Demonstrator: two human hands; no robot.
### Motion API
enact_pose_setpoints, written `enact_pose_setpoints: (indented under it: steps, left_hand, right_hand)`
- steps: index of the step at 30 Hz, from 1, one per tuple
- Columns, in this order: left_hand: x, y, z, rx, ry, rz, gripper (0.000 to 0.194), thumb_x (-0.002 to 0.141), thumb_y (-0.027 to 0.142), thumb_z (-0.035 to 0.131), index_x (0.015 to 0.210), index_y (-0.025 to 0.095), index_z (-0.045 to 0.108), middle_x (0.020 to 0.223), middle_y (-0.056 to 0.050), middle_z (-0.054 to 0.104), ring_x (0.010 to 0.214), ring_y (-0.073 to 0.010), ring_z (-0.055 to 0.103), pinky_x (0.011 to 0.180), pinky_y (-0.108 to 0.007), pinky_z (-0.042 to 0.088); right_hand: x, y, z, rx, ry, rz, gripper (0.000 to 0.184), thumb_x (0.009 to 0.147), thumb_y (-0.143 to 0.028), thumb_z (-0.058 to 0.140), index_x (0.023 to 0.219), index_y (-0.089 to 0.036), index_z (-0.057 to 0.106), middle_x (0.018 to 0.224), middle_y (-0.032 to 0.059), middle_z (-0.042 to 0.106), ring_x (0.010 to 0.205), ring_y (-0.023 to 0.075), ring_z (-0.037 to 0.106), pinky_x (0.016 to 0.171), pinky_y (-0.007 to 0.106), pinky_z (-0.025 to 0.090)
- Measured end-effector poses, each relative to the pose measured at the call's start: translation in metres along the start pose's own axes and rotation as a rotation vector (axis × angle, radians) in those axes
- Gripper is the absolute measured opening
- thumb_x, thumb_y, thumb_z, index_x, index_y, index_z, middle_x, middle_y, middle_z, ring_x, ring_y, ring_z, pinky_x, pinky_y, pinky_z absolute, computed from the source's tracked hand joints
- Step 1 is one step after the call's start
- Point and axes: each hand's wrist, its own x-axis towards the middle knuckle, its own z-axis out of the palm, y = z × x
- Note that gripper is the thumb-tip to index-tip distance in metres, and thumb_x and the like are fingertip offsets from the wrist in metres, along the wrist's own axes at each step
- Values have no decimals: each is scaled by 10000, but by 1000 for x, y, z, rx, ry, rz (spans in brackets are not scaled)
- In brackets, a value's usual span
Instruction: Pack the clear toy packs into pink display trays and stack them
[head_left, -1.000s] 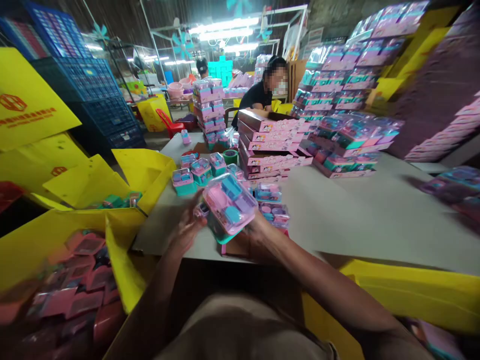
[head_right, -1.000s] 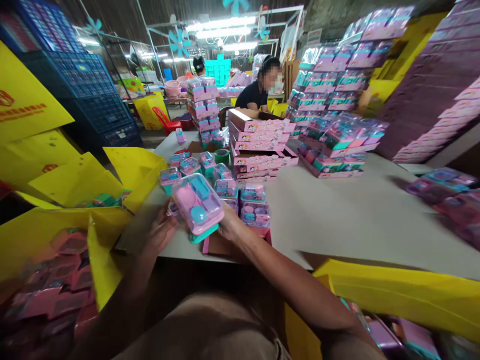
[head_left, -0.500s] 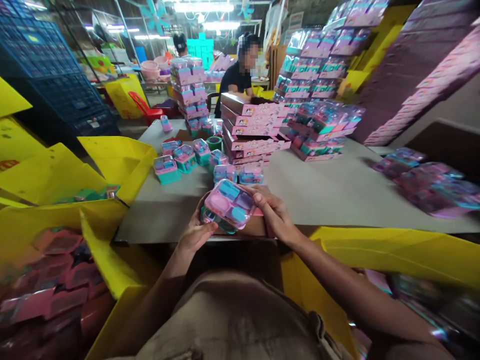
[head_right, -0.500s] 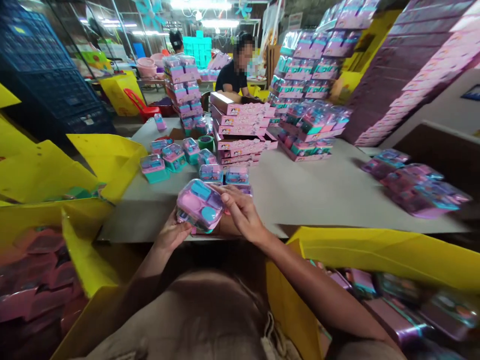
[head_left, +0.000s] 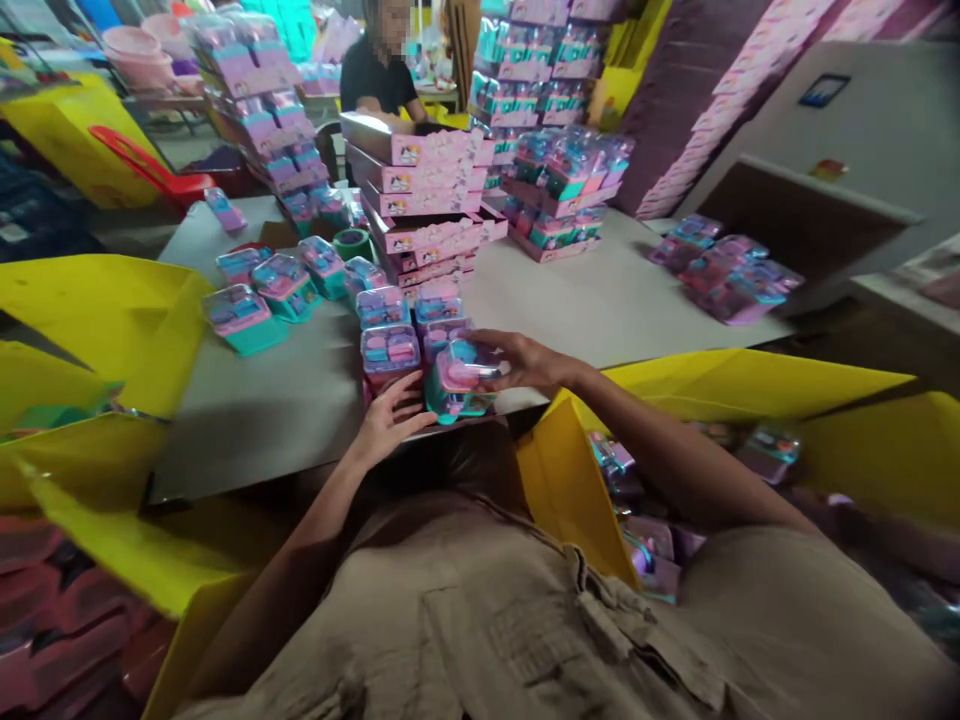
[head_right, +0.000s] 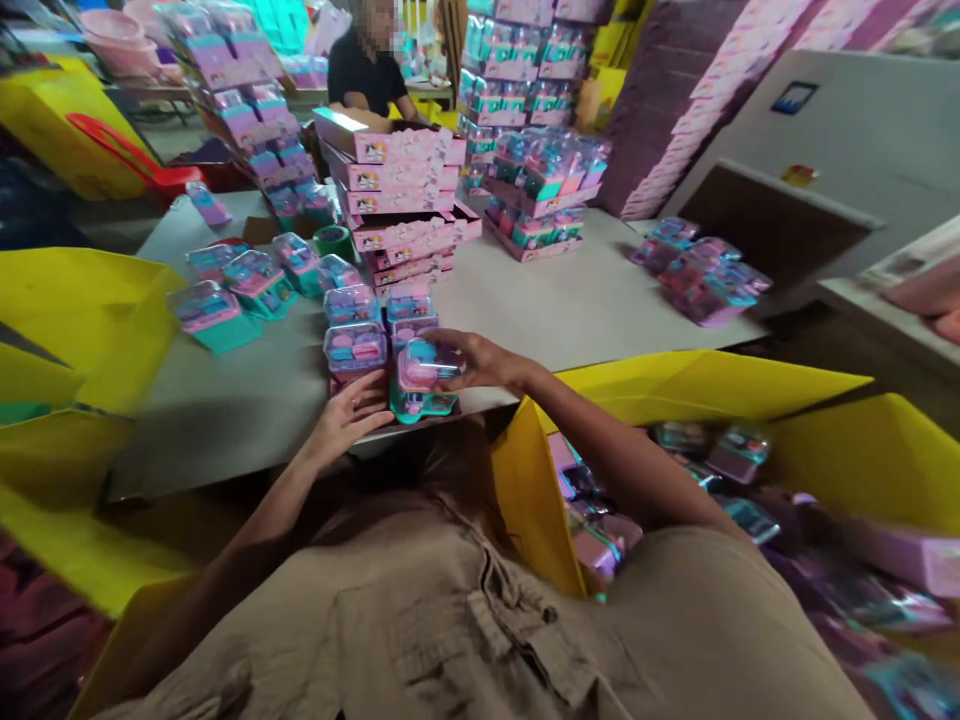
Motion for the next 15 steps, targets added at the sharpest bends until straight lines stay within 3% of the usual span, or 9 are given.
enact_pose_setpoints:
  steps: [4, 9, 11, 13, 15]
  left_hand:
    - [17, -27, 11, 221, 59, 89, 767, 695, 456, 940, 1368, 179, 699, 1371, -134, 634, 1152, -297, 713, 1000, -489, 654]
    - [25, -45, 18, 339, 63, 125, 597, 728, 486, 909, 1209, 163, 766, 1224, -108, 689, 962, -247, 744, 917, -461, 692]
    - [25, -46, 16, 334, 55, 117, 649, 715, 501, 914, 1251, 173, 753, 1237, -109, 683, 909, -223, 740, 874, -436, 699]
    - [24, -46, 13, 313, 54, 114, 752, 718, 517, 910, 1361, 189, 698, 1249, -107, 667, 890, -201, 735, 853, -405, 697]
    - [24, -43, 11, 310, 48, 117, 740, 754, 543, 878, 1376, 196, 677, 1200, -90, 660, 878, -189, 733, 833, -375, 690]
  right_hand:
    - [2, 28, 13, -38, 17, -51, 817, 877, -468, 816, 1558, -134, 514, 1433, 213, 609, 1259, 307, 634, 1056, 475, 561]
    - [1, 32, 21, -143, 19, -137, 810, 876, -469, 834, 1560, -166, 525, 1473, 212, 556, 1339, 332, 593, 1093, 493, 546]
    - [-3, 26, 20, -137, 92, 2, 741, 920, -456, 792, 1549, -159, 537, 1472, 214, 575, 1304, 311, 628, 1010, 433, 606]
    - [-7, 19, 19, -192, 142, 334, 539, 1047, -357, 607, 1535, -138, 545, 1418, 208, 643, 1181, 254, 707, 863, 331, 652]
    - [-10, 15, 22, -275, 76, 679, 429, 1064, -207, 490, 1458, -97, 618, 1249, 188, 753, 969, 212, 776, 726, 255, 642]
